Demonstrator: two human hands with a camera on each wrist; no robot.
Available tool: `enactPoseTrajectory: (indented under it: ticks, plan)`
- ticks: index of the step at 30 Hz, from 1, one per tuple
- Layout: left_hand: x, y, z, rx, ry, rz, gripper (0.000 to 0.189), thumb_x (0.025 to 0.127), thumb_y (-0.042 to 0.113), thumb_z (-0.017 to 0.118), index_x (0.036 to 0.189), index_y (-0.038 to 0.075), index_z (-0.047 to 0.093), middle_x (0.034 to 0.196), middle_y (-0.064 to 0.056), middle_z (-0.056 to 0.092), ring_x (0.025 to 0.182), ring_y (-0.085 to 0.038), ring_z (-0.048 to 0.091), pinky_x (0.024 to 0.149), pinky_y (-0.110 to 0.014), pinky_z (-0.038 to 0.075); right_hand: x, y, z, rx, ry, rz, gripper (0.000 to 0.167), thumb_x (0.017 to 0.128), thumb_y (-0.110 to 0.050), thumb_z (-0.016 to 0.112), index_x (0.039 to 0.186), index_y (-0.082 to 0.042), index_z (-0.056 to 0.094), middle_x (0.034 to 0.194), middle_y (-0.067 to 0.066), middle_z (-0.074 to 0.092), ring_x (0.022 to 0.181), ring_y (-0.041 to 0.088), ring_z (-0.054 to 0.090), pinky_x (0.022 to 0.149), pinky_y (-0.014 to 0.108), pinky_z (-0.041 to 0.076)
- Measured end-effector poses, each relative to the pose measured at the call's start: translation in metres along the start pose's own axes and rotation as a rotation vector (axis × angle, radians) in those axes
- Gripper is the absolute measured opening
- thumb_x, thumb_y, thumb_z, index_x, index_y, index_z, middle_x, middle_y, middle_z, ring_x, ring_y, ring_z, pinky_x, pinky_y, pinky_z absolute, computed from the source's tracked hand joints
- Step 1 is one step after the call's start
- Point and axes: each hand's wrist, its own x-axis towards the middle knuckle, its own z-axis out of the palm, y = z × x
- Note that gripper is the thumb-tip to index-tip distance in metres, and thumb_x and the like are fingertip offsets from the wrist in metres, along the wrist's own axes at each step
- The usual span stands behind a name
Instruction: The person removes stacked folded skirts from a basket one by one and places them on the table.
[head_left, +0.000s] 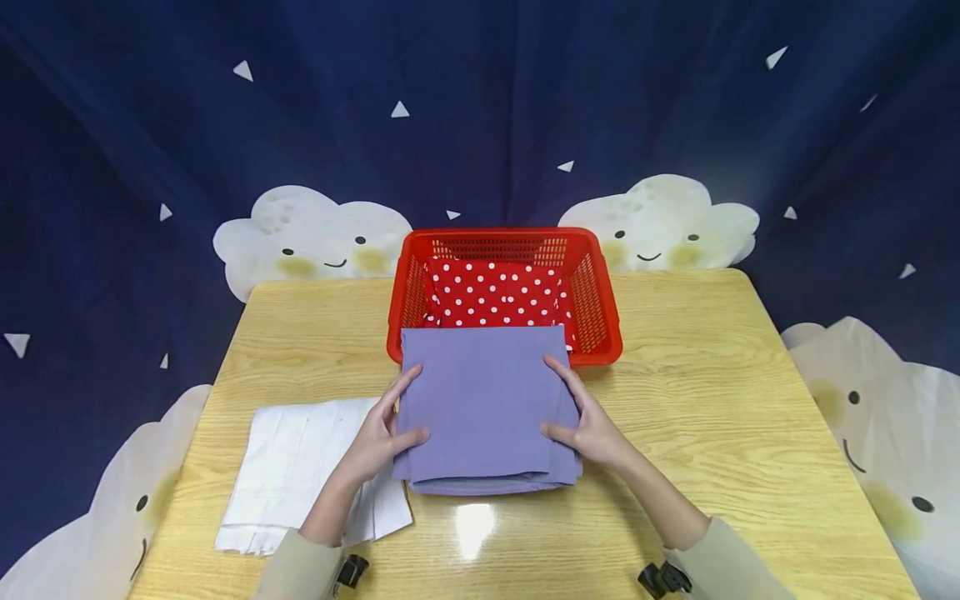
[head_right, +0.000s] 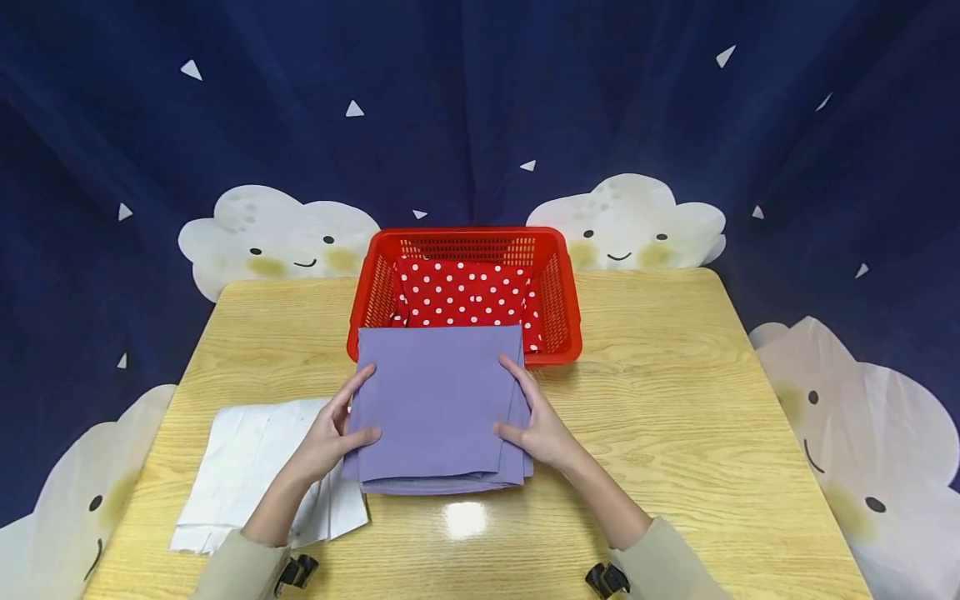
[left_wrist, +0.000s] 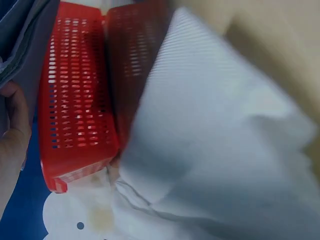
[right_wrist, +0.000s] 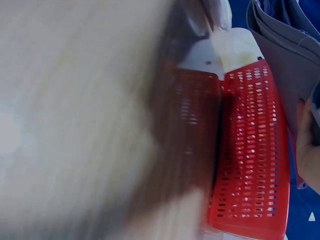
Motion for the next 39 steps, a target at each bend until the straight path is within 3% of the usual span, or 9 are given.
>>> enactPoseTrajectory:
  ticks: [5, 8, 10, 13, 18, 22, 25, 28, 39]
  plan:
    - [-0.012, -0.007, 0.001, 0.044, 0.014, -0.016, 0.083, 0.074, -0.005, 0.068, 0.144, 0.014, 0.029, 0.149, -0.014, 0.013, 0.111, -0.021, 0.046, 0.086, -0.023, 0.046, -0.01, 0.006, 0.009, -0.009, 0.009, 0.001, 0.084, 0.072, 0.01, 0.066, 0.144, -0.006, 0.024, 0.148, 0.011, 0.022, 0.134, 0.027, 0.017, 0.106, 0.052, 0.012]
    - [-0.018, -0.012, 0.002, 0.031, 0.007, -0.019, 0.083, 0.074, -0.004, 0.068, 0.144, 0.013, 0.028, 0.148, -0.019, 0.009, 0.104, -0.018, 0.052, 0.08, -0.026, 0.05, -0.016, 0.009, 0.013, -0.007, 0.011, 0.014, 0.084, 0.073, 0.009, 0.066, 0.144, -0.008, 0.024, 0.148, 0.009, 0.022, 0.134, 0.025, 0.018, 0.107, 0.044, 0.015]
    - [-0.022, -0.017, 0.002, 0.036, 0.004, -0.007, 0.082, 0.073, -0.003, 0.068, 0.144, 0.014, 0.028, 0.147, -0.021, 0.01, 0.088, -0.011, 0.058, 0.07, -0.024, 0.052, -0.02, 0.013, 0.015, -0.009, 0.014, 0.018, 0.084, 0.073, 0.009, 0.066, 0.144, -0.008, 0.024, 0.148, 0.009, 0.022, 0.133, 0.025, 0.018, 0.107, 0.031, 0.017]
    - [-0.026, -0.026, 0.003, 0.077, 0.005, 0.047, 0.081, 0.073, -0.003, 0.068, 0.143, 0.014, 0.03, 0.143, -0.025, 0.014, 0.057, 0.001, 0.05, 0.048, -0.019, 0.046, -0.024, 0.019, 0.017, -0.019, 0.017, 0.027, 0.084, 0.074, 0.008, 0.066, 0.144, -0.008, 0.024, 0.148, 0.008, 0.022, 0.134, 0.024, 0.019, 0.103, 0.017, 0.018]
    - [-0.032, -0.036, 0.006, 0.162, 0.031, 0.064, 0.081, 0.072, 0.0, 0.07, 0.142, 0.013, 0.032, 0.143, -0.024, 0.02, 0.043, 0.002, 0.031, 0.035, -0.024, 0.031, -0.031, 0.041, 0.022, -0.027, 0.038, 0.005, 0.085, 0.073, 0.008, 0.068, 0.144, -0.009, 0.025, 0.149, 0.01, 0.022, 0.135, 0.029, 0.014, 0.107, 0.045, 0.015]
    - [-0.033, -0.044, 0.009, 0.171, 0.043, -0.02, 0.082, 0.071, -0.001, 0.072, 0.142, 0.011, 0.032, 0.146, -0.02, 0.021, 0.049, -0.001, 0.038, 0.042, -0.02, 0.035, -0.035, 0.067, 0.025, -0.035, 0.052, -0.01, 0.087, 0.072, 0.005, 0.07, 0.144, -0.014, 0.026, 0.149, 0.008, 0.023, 0.137, 0.032, 0.003, 0.103, 0.062, 0.005]
    - [-0.033, -0.051, 0.012, 0.116, 0.03, -0.058, 0.083, 0.071, -0.007, 0.069, 0.143, 0.01, 0.031, 0.149, -0.017, 0.018, 0.086, -0.01, 0.054, 0.068, -0.012, 0.043, -0.037, 0.082, 0.028, -0.029, 0.058, 0.012, 0.087, 0.072, 0.001, 0.071, 0.144, -0.021, 0.027, 0.149, 0.003, 0.022, 0.137, 0.031, 0.001, 0.103, 0.062, 0.005]
    - [-0.031, -0.058, 0.015, 0.054, 0.017, -0.086, 0.084, 0.07, -0.011, 0.066, 0.143, 0.011, 0.03, 0.15, -0.015, 0.013, 0.123, -0.026, 0.038, 0.092, -0.015, 0.036, -0.038, 0.089, 0.029, -0.025, 0.066, 0.028, 0.088, 0.072, 0.001, 0.071, 0.144, -0.023, 0.027, 0.149, 0.002, 0.022, 0.137, 0.031, 0.002, 0.104, 0.062, 0.007]
    - [-0.027, -0.069, 0.017, 0.009, 0.025, -0.208, 0.084, 0.069, -0.009, 0.066, 0.143, 0.013, 0.031, 0.15, -0.016, 0.013, 0.117, -0.039, 0.043, 0.09, -0.033, 0.045, -0.038, 0.078, 0.033, -0.012, 0.053, 0.082, 0.084, 0.07, 0.012, 0.066, 0.143, -0.003, 0.025, 0.148, 0.019, 0.02, 0.135, 0.037, 0.01, 0.103, 0.061, 0.012]
